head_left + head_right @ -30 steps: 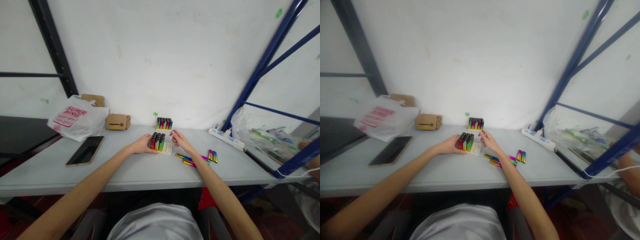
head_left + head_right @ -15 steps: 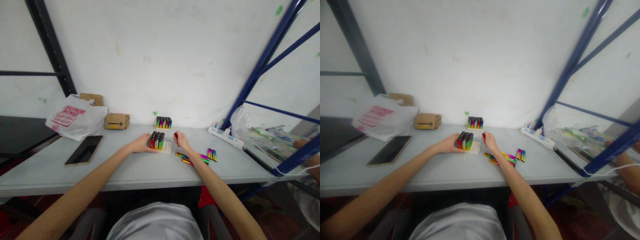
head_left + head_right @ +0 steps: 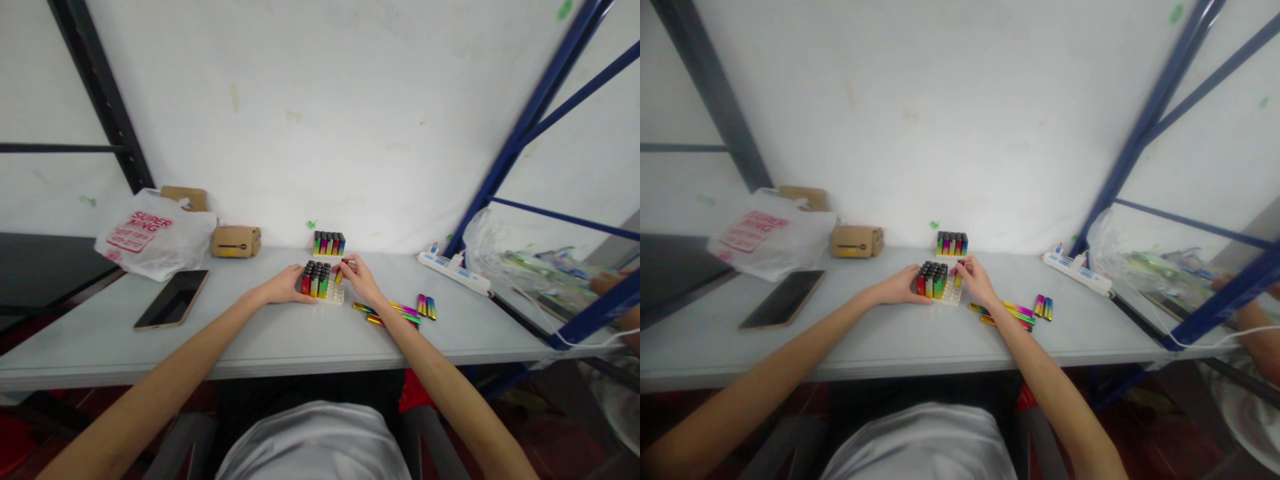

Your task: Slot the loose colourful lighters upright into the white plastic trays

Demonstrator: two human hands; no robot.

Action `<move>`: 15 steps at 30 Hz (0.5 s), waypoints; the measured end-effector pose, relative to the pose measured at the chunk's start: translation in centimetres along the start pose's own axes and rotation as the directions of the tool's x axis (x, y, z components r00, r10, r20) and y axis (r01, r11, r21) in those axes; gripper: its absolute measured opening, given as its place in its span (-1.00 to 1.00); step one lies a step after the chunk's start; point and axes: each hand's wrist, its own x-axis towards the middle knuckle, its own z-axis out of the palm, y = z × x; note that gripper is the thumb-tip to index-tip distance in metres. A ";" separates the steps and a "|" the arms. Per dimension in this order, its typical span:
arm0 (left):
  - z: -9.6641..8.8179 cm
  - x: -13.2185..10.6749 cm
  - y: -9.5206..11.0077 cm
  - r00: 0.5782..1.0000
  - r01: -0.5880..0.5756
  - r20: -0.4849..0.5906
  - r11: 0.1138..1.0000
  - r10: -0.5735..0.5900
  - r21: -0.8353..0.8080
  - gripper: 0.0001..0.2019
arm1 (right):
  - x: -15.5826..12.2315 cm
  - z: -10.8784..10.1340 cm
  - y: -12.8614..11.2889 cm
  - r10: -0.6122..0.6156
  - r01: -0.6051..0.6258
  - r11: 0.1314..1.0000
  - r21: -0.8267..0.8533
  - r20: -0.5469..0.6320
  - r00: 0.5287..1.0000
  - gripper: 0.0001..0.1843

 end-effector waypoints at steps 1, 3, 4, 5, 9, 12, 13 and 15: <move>0.0 0.0 0.0 1.000 0.003 -0.001 1.000 -0.003 -0.001 -0.20 | -0.1 0.0 -0.1 -0.004 0.004 1.000 0.007 -0.005 1.000 -0.58; 0.0 0.0 0.0 1.000 0.009 -0.008 1.000 -0.009 -0.005 -0.20 | -0.2 0.0 -0.1 -0.013 0.013 1.000 0.007 -0.017 1.000 -0.60; 0.0 0.0 0.0 1.000 0.011 -0.011 1.000 -0.011 -0.005 -0.21 | -0.3 0.1 -0.1 -0.025 0.025 1.000 0.003 -0.012 1.000 -0.62; 0.0 0.0 0.0 1.000 0.013 -0.013 1.000 -0.013 -0.006 -0.21 | -0.3 0.1 -0.1 -0.044 0.044 0.999 -0.010 0.001 0.999 -0.63; 0.1 0.1 -0.2 1.000 0.016 -0.016 1.000 -0.016 -0.003 -0.21 | -0.4 0.3 0.1 -0.110 0.122 0.963 -0.238 0.065 0.992 -0.72; 0.2 0.1 -0.3 1.000 0.014 -0.018 1.000 -0.014 0.012 -0.21 | -0.3 0.5 0.0 -0.128 0.169 0.883 -0.438 0.121 0.984 -0.78; 0.2 0.1 -0.3 1.000 0.013 -0.016 1.000 -0.012 0.016 -0.21 | -0.3 0.5 -0.1 -0.134 0.183 0.866 -0.465 0.138 0.981 -0.80; 0.3 0.1 -0.4 1.000 0.012 -0.015 1.000 -0.012 0.019 -0.22 | -0.3 0.3 -0.3 -0.135 0.200 0.852 -0.483 0.166 0.977 -0.80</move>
